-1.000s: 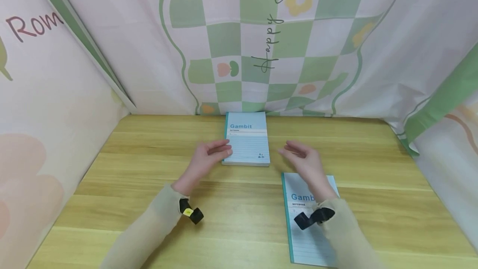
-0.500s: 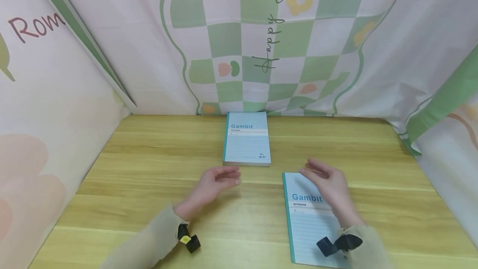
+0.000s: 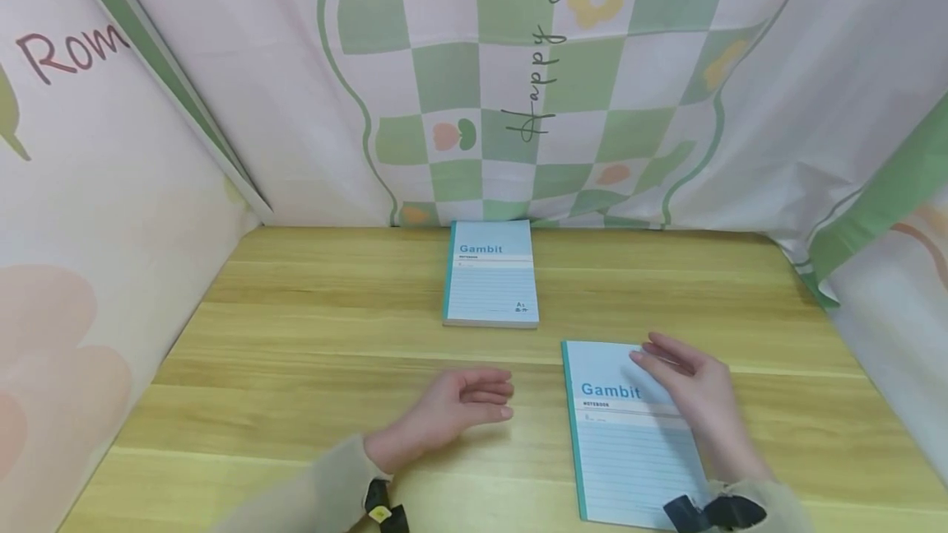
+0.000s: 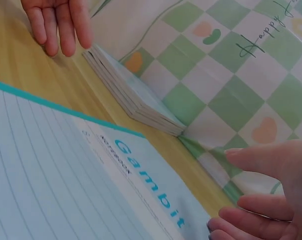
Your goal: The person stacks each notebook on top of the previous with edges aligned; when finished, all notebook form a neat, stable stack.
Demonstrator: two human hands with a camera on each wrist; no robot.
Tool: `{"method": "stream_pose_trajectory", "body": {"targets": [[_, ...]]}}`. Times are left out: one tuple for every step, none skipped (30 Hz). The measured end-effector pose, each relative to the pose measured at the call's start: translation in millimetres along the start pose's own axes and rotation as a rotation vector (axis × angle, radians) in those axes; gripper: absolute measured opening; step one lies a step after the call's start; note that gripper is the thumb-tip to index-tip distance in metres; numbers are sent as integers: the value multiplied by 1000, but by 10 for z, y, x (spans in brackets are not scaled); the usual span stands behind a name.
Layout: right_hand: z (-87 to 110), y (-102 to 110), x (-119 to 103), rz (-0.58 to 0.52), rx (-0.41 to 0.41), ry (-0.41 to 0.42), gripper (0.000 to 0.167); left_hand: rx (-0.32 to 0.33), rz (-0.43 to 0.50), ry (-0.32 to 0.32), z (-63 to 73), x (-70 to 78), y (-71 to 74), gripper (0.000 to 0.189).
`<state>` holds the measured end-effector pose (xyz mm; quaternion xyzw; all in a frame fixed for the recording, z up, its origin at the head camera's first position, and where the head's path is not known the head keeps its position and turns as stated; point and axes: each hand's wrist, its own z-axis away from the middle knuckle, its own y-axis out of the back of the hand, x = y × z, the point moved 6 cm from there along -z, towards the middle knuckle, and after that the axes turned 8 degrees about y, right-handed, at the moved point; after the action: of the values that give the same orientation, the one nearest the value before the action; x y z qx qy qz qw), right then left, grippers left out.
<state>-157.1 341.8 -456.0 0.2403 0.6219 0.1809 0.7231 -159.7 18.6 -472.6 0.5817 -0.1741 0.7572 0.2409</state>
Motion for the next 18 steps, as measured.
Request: {"method": "stream_pose_trajectory", "body": {"targets": [[12, 12, 16, 6, -1, -8, 89, -10, -6, 2, 2, -1, -33, 52], [24, 22, 33, 1, -5, -15, 90, -20, -11, 4, 1, 0, -65, 51], [36, 30, 45, -1, -5, -26, 90, -29, -16, 7, 0, 0, -96, 51], [48, 35, 56, -10, -7, -34, 90, -37, -20, 9, -1, 3, -128, 51], [60, 40, 65, -18, -9, -40, 91, -44, -23, 12, -2, 7, -159, 51], [73, 48, 74, -22, -13, -42, 90, -50, -26, 11, -3, 15, -189, 51], [87, 57, 83, -29, -13, -41, 89, -55, -23, 11, -6, 21, -221, 51], [100, 69, 93, -27, -15, -38, 88, -61, -19, 14, -11, 27, -253, 51], [112, 84, 103, -24, -12, -34, 87, -67, -12, 17, -14, 34, -287, 51], [124, 97, 112, -24, -12, -30, 86, -72, -9, 17, -18, 41, -320, 51], [136, 110, 127, -22, -14, -29, 86, -80, -1, 20, -22, 45, -354, 51], [145, 123, 140, -22, -16, -29, 85, -86, 4, 23, -26, 48, -386, 52], [153, 135, 158, -23, -18, -39, 86, -90, 8, 27, -30, 48, -416, 52], [160, 143, 173, -27, -24, -46, 86, -95, 14, 34, -32, 47, -445, 53], [164, 154, 193, -31, -31, -61, 87, -97, 21, 40, -34, 45, -471, 54], [171, 161, 208, -40, -41, -69, 88, -97, 25, 46, -36, 43, -495, 54], [176, 175, 226, -36, -49, -82, 88, -97, 32, 55, -39, 42, -516, 55], [183, 191, 240, -34, -56, -90, 88, -93, 33, 59, -42, 44, -534, 56]]}}
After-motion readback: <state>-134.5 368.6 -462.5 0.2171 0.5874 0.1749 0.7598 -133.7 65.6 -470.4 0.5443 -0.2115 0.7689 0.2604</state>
